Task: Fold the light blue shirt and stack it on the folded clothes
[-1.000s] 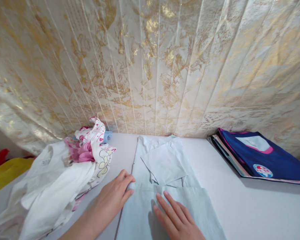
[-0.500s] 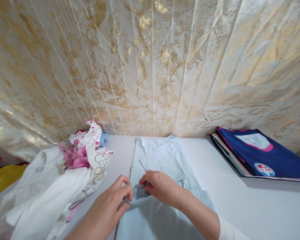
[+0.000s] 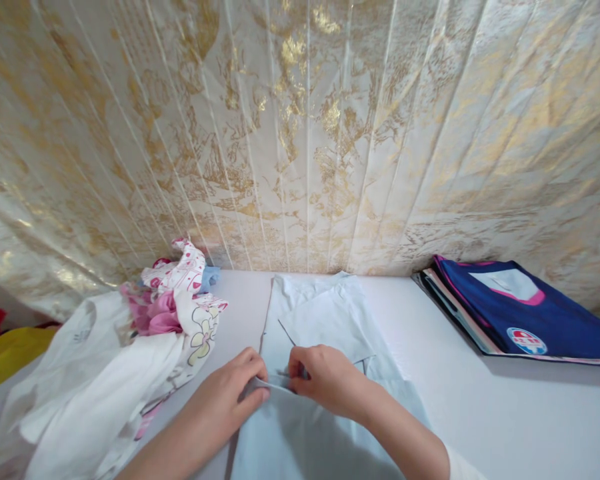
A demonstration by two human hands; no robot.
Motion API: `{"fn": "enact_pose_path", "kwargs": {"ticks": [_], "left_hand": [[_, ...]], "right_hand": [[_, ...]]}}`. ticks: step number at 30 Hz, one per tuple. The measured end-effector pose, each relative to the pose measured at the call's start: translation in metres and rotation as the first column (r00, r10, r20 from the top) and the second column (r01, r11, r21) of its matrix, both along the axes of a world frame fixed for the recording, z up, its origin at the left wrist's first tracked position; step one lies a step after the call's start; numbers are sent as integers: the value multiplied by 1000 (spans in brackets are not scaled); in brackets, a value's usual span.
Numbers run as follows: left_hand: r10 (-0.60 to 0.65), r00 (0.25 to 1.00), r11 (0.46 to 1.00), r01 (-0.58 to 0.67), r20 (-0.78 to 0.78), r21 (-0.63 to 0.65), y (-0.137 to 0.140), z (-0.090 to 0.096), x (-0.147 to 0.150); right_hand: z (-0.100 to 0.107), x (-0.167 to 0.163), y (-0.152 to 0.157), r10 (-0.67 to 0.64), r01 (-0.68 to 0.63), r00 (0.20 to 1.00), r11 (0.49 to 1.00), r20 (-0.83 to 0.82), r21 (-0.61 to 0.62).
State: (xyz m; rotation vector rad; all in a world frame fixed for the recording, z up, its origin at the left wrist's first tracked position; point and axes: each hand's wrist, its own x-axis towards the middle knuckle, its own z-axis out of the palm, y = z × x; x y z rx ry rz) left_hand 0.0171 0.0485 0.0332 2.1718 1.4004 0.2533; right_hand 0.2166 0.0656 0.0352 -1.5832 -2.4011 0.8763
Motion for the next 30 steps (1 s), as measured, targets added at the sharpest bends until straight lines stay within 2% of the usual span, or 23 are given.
{"fn": "enact_pose_path", "kwargs": {"ticks": [3, 6, 11, 14, 20, 22, 26, 30], "left_hand": [[19, 999, 996, -14, 47, -90, 1, 6, -1], [42, 997, 990, -32, 70, -137, 1, 3, 1], [82, 996, 997, -82, -17, -7, 3, -13, 3], [96, 994, 995, -93, -46, 45, 5, -22, 1], [73, 997, 983, -67, -28, 169, 7, -36, -1], [45, 998, 980, -38, -34, 195, 10, -38, -1], [2, 1000, 986, 1, -15, 165, 19, -38, -2], [95, 994, 981, -84, -57, 173, 11, -30, -9]], "right_hand": [[2, 3, -1, -37, 37, 999, 999, -23, -6], [0, 2, -2, -64, 63, 998, 998, 12, 26], [-10, -2, 1, -84, 76, 987, 995, 135, 65], [-13, -3, 2, -91, 80, 985, 994, 148, 75], [-4, -3, -1, -144, 117, 975, 980, 169, 159], [-1, -6, -2, -96, 70, 986, 980, 135, 185], [-5, -16, -9, -12, -11, 995, 975, 102, 223], [-15, -29, -19, 43, -55, 998, 965, 51, 257]]}}
